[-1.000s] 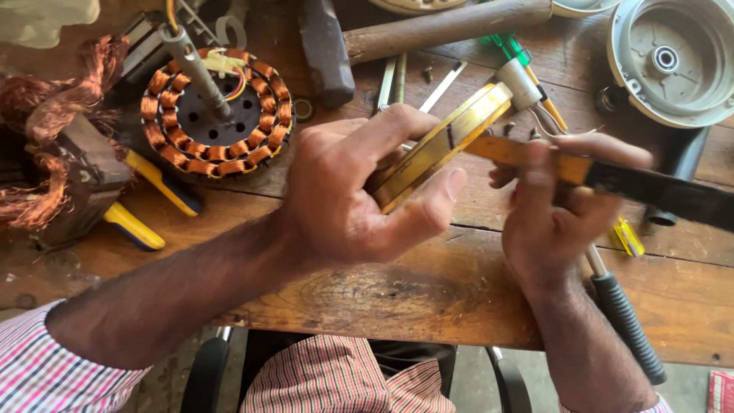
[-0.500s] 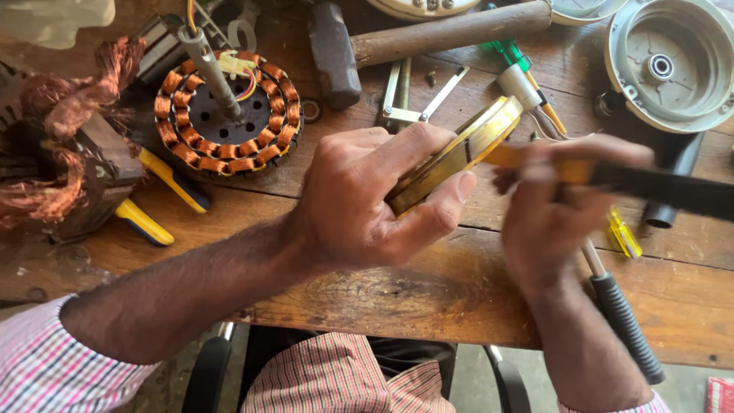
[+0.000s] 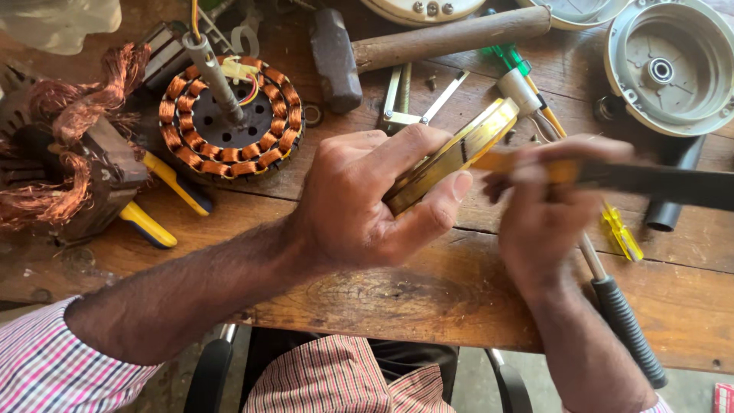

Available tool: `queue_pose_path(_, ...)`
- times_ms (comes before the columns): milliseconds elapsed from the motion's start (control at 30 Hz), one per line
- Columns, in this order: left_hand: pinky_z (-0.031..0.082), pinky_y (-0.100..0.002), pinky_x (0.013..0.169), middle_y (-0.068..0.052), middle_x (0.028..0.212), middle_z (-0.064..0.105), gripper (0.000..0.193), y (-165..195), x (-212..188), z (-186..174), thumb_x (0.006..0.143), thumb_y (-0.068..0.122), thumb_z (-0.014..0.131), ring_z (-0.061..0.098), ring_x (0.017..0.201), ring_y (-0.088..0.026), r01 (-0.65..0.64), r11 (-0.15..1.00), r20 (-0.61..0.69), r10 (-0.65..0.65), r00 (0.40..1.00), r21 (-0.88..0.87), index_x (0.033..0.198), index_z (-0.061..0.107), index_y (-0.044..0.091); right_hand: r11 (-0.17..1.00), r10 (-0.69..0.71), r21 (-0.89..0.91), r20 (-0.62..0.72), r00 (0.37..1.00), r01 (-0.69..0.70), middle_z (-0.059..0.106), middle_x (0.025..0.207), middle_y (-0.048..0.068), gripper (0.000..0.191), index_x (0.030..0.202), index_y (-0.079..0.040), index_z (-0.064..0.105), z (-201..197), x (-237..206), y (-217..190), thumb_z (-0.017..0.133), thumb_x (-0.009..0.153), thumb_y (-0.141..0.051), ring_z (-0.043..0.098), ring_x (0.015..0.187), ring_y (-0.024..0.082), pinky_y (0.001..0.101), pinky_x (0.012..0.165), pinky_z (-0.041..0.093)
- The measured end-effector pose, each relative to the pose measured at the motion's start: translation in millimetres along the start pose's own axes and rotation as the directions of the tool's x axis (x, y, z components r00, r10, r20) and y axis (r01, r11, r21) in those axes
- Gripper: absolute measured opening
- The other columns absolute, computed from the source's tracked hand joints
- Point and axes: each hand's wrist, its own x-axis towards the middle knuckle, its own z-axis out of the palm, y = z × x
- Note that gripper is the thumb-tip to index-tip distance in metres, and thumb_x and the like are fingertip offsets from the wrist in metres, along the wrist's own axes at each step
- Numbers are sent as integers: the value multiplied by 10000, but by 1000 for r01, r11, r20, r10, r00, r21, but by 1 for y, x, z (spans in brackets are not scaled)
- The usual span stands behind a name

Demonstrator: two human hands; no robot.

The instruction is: The person holds a brass ring from a fan motor against the workbench and files its edge with a flat file, rotating the ring to file around its circumference. They reposition the ring and continue filing the edge throughout the clip.

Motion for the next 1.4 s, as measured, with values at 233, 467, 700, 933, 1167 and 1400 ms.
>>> queue_pose_path(233, 525, -342, 583, -62, 686, 631, 199, 0, 0, 1, 1018, 197, 720, 662, 592, -193, -7, 1000, 3, 7, 1000, -3, 1101, 639, 36, 1000, -22, -23, -39, 999, 21, 596, 927, 133, 204, 1248, -79, 340, -2, 0, -15, 529, 1170, -69, 683, 684, 193, 301, 591, 570)
queue_pose_path(467, 513, -353, 591, -58, 670, 604, 191, 0, 0, 2, 1001, 203, 726, 642, 587, -213, -49, 999, 3, 49, 999, 15, 1083, 639, 54, 1000, 1, -8, -139, 990, -2, 566, 918, 124, 222, 1226, -87, 314, -5, 0, -14, 534, 1199, -77, 665, 666, 192, 291, 563, 563)
queue_pose_path(700, 503, -349, 577, -49, 674, 588, 192, 0, 0, 3, 1009, 202, 717, 626, 574, -196, -35, 999, -1, 35, 999, 0, 1089, 640, 46, 986, -138, -118, -141, 980, 122, 554, 970, 119, 258, 1243, -105, 315, -9, 0, -7, 571, 1227, -77, 674, 768, 182, 316, 671, 573)
queue_pose_path(933, 510, -333, 566, -20, 684, 566, 182, -1, 1, 4, 1017, 204, 705, 615, 552, -160, -49, 999, 9, 49, 999, -14, 1087, 635, 51, 968, -241, -126, -232, 942, 217, 599, 890, 86, 350, 1216, -134, 284, -10, 2, -22, 614, 1103, -148, 719, 690, 167, 290, 618, 579)
queue_pose_path(1167, 527, -321, 592, -14, 695, 612, 185, 2, -3, 7, 1015, 211, 696, 646, 587, -160, -64, 996, 38, 66, 997, -58, 1080, 634, 49, 887, -359, -391, -247, 900, 246, 555, 829, 43, 376, 1300, -111, 318, -28, -4, -8, 657, 1176, -219, 533, 681, 122, 219, 654, 408)
queue_pose_path(1400, 538, -331, 611, -5, 743, 630, 205, -2, -3, 10, 1027, 229, 671, 653, 584, -155, -88, 995, 21, 89, 996, -50, 1116, 632, 48, 872, -370, -409, -190, 909, 270, 459, 997, 38, 314, 1302, -123, 361, -28, -8, 5, 655, 1211, -184, 516, 767, 132, 218, 657, 432)
